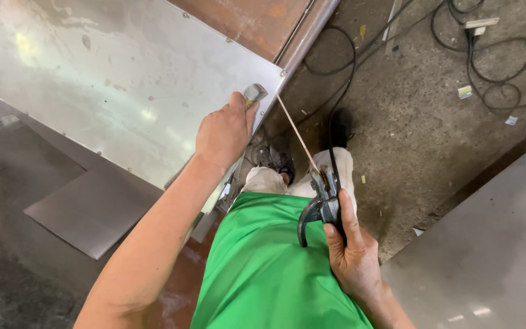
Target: The person welds a rectangular metal sheet to a metal frame using a stick welder, then hammers the welds to flatten them. They flip the sheet to weld the other side and repeat the hammering process. The person also wipes the surface with a cloth during the process.
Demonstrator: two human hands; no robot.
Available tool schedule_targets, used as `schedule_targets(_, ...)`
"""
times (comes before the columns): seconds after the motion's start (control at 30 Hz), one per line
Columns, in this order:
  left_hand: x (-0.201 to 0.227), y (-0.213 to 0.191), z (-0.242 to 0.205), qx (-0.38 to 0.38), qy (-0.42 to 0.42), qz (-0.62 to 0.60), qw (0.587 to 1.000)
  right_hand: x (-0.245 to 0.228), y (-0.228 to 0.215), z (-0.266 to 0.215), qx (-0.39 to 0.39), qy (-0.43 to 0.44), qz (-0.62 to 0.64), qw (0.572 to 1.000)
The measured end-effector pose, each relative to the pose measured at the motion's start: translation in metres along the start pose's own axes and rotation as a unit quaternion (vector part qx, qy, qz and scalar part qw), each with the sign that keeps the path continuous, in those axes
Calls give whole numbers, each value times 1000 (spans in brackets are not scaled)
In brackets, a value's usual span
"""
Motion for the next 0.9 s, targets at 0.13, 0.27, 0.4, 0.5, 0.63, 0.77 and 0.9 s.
schedule_targets(0.13,-1,2,-1,-7,-6,32,999,5,0,1,0,11,-12,1000)
schedule_targets(0.27,-1,1,-1,6,5,38,999,10,1,0,-3,14,-15,1000)
schedule_targets(0.4,-1,2,-1,8,11,45,999,13,1,0,-6,19,-14,1000)
schedule_targets(0.5,-1,2,-1,4,7,51,999,12,0,1,-3,7,-15,1000)
schedule_targets(0.63,1,-2,-2,16,10,43,999,14,1,2,-6,21,-15,1000)
schedule_targets(0.77,0,0,-1,3,7,53,999,13,1,2,-4,22,-9,1000)
schedule_targets(0.9,0,0,-1,8,10,49,999,15,2,2,-3,10,-22,1000)
Point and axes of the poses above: each hand's wrist, its own z-axis towards the middle knuckle, its own y-axis out of the palm, x = y × z, the point moved 7 cm from there along z, towards the middle knuckle, and after that the axes turned 10 degrees about x, right-handed, at the moved point
